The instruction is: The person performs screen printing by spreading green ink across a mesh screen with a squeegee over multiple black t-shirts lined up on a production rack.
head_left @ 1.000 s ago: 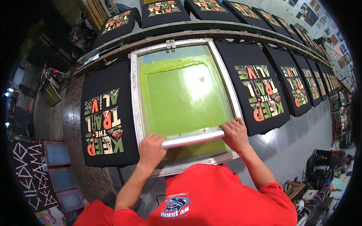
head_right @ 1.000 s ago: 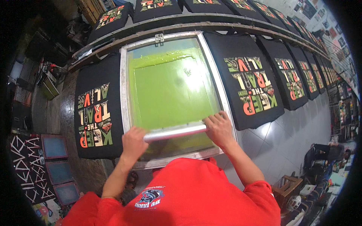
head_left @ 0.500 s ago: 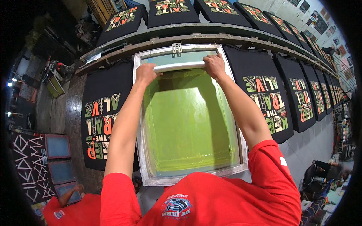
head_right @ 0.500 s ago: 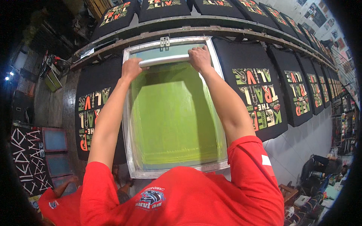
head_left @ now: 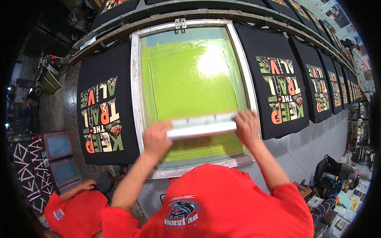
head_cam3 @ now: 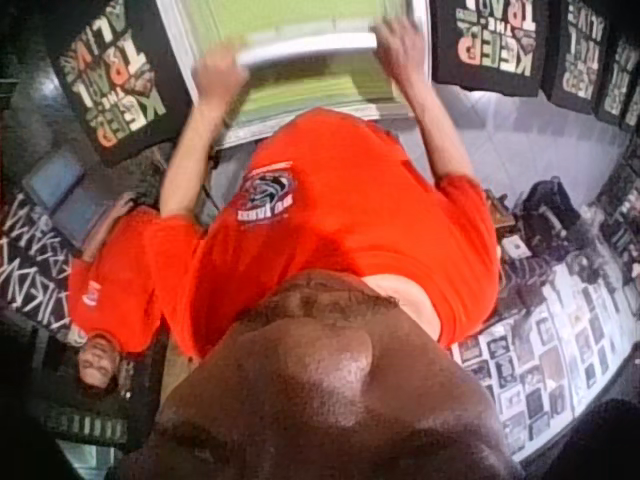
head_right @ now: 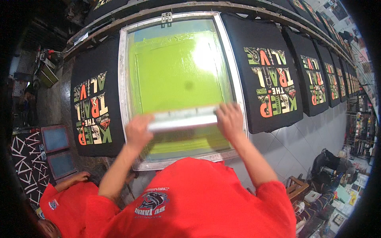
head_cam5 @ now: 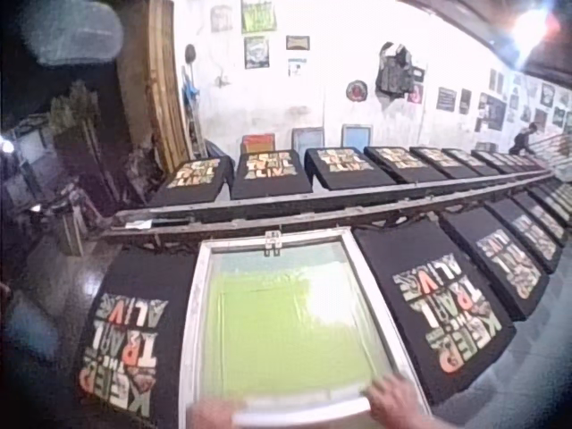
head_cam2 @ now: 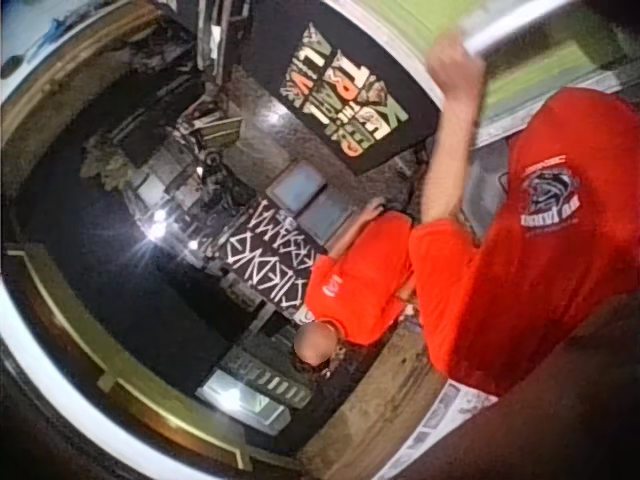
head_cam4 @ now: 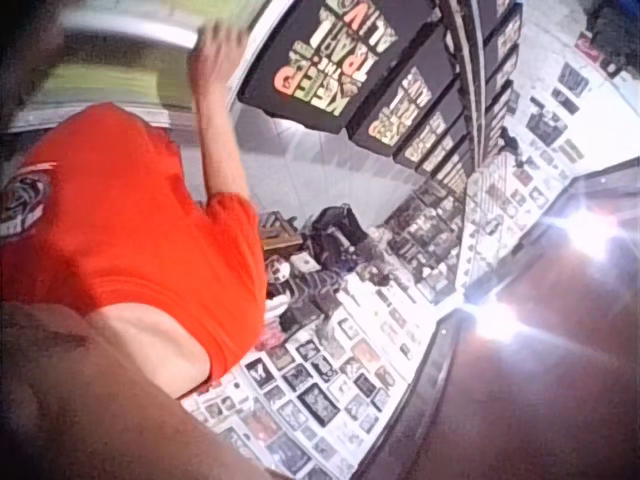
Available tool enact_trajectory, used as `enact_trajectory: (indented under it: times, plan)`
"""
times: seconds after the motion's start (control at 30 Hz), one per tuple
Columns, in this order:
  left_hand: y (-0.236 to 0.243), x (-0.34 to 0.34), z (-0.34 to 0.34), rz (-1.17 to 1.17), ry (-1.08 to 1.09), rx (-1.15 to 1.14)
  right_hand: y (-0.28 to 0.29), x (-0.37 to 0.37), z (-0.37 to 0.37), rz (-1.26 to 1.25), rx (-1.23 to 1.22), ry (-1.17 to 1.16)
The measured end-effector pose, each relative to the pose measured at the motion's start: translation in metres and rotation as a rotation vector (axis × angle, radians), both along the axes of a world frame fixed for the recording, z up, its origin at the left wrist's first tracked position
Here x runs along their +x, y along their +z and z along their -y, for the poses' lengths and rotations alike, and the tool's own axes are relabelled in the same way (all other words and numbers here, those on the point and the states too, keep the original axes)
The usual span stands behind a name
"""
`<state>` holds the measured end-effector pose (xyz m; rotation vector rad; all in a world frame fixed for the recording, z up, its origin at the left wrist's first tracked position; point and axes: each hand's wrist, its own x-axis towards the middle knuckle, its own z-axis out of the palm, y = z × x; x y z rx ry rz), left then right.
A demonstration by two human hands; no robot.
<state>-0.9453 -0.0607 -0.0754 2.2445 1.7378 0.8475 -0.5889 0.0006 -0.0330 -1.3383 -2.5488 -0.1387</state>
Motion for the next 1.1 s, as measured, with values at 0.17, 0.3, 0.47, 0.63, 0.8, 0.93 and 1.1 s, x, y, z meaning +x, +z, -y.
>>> enact_trajectory:
  times: [0.17,0.3,0.47,0.63,0.8,0.93,1.1]
  plan:
    - [0.006,0.04,0.116,0.05,0.038,-0.002,-0.003,0.024,0.116,-0.023,0.093,-0.031]
    - [0.019,0.034,0.106,0.061,0.023,-0.075,0.006,0.026,0.105,-0.018,0.002,-0.035]
    - [0.037,0.029,0.115,0.047,-0.012,-0.102,0.026,0.022,0.111,-0.004,-0.043,-0.018]
    - [0.012,0.036,0.121,0.039,0.015,-0.016,0.003,0.022,0.125,-0.043,0.042,-0.066]
    - [0.005,0.023,0.054,0.009,0.018,0.073,-0.008,0.012,0.056,-0.069,0.073,-0.018]
    - [-0.011,0.007,-0.024,-0.042,0.038,0.189,-0.019,-0.004,-0.027,-0.105,0.152,0.012]
    - [-0.028,-0.017,-0.139,-0.074,0.05,0.32,-0.04,-0.023,-0.144,-0.132,0.27,0.057]
